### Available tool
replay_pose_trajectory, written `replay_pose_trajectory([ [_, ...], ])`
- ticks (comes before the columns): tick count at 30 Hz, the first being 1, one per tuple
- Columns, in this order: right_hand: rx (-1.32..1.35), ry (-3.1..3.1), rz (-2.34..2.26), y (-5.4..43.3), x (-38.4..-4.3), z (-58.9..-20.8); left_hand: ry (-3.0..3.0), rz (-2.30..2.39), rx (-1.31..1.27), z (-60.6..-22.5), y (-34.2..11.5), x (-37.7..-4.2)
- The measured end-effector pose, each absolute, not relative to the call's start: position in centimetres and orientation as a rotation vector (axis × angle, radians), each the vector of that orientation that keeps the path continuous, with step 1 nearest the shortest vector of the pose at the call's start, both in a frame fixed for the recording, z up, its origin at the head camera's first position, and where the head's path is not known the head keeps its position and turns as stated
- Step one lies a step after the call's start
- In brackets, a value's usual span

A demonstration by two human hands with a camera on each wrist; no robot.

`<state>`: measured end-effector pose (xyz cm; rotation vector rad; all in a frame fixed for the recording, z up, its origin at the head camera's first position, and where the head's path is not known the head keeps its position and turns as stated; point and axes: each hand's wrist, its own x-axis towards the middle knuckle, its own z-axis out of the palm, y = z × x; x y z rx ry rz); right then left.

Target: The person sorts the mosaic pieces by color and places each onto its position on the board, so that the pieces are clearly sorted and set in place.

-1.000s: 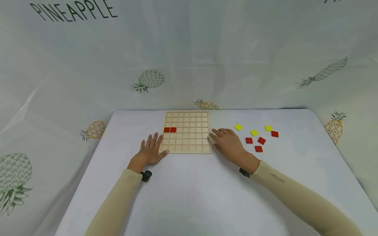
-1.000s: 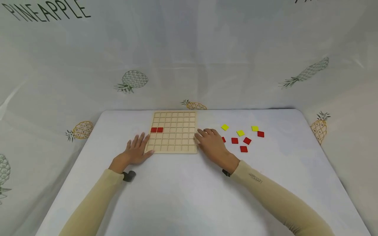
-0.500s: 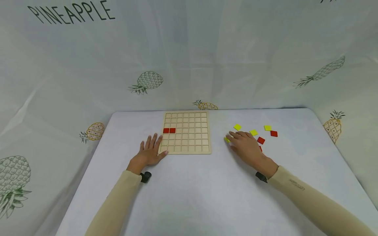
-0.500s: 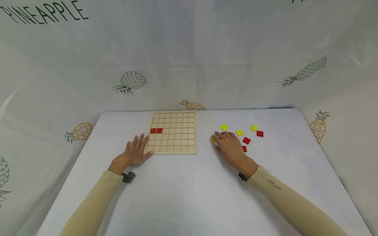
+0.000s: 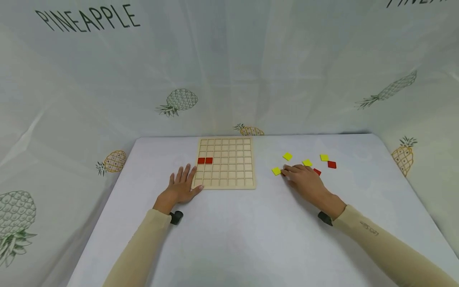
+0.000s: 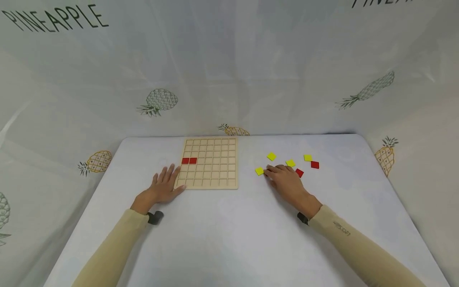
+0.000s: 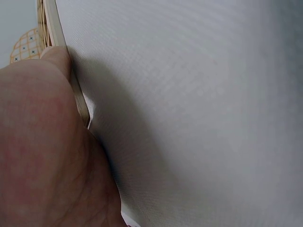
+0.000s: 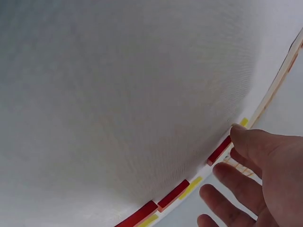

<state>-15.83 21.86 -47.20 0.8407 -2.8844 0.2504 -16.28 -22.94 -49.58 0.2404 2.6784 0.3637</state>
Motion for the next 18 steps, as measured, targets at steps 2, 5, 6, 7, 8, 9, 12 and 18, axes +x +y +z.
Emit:
replay_pose_trajectory([
  [2,0.866,-2.879,0.270,21.9,-15.8,-47.2,2.676,0.361,0.235,-49.6,-22.9,-16.2],
  [5,0.886,-2.874,0.272,21.8,-15.8,-47.3,2.661,0.342,0.225,-49.1,-22.7,-16.1],
  [6,0.886,-2.872,0.267,21.8,-15.8,-47.3,2.658,0.340,0.223,-48.9,-22.7,-16.0],
  [7,0.883,-2.873,0.259,21.8,-15.8,-47.3,2.654,0.338,0.221,-48.6,-22.6,-15.9],
  [8,0.876,-2.875,0.255,21.8,-15.9,-47.3,2.650,0.338,0.220,-48.3,-22.5,-15.8],
  [9,0.867,-2.877,0.251,21.9,-15.9,-47.3,2.647,0.335,0.218,-48.0,-22.4,-15.7],
  [12,0.843,-2.875,0.263,21.9,-16.0,-47.4,2.649,0.353,0.224,-47.5,-22.2,-15.6],
  [18,0.842,-2.842,0.309,21.6,-16.1,-47.4,2.656,0.362,0.227,-47.4,-22.3,-15.5],
])
